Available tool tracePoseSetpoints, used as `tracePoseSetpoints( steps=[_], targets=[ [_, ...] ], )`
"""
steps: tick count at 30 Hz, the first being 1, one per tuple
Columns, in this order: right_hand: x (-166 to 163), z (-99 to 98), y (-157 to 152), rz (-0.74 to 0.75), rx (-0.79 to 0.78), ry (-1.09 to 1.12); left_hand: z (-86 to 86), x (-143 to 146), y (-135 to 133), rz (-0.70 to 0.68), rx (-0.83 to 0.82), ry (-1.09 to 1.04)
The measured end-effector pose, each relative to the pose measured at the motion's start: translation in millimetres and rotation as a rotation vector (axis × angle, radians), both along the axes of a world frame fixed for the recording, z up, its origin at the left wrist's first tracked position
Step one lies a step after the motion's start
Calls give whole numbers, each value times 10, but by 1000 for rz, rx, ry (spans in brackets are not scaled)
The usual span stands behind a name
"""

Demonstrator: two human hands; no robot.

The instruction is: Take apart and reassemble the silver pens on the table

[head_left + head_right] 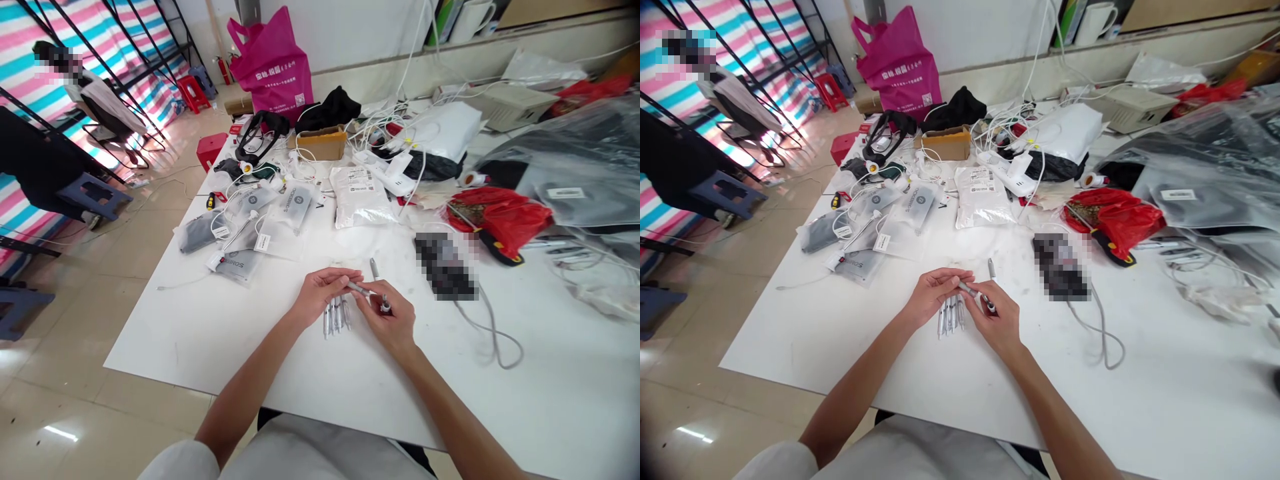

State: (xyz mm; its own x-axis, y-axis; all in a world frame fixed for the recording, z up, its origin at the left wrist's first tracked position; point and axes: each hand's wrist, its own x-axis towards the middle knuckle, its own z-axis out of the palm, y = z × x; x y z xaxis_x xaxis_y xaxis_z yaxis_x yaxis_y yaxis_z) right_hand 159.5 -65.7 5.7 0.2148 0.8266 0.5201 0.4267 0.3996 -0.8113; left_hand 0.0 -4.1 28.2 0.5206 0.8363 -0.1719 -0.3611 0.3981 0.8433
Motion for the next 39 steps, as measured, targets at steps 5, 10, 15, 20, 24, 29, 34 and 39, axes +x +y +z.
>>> tracePoseSetpoints(
  steps=[5,10,15,20,24,29,34,39],
  targets=[
    [-4,-21,-7,5,115,-40,12,28,-32,-94,-49,-20],
    [-5,-5,0,-15,186,-82,-12,55,-36,-132,-97,-59],
    [-18,33,8,-35,212,-107,-42,76,-42,-156,-144,-60],
    [-41,72,8,-50,235,-145,-55,74,-43,-166,-148,-62],
    [-51,85,-1,-40,233,-140,-49,68,-38,-182,-151,-50],
    [-64,99,-13,-36,214,-131,-28,68,-44,-162,-152,-51],
    [-72,103,-9,-34,217,-154,-27,64,-42,-176,-153,-59],
    [-67,91,-2,-19,224,-150,-16,56,-38,-199,-173,-61]
  ],
)
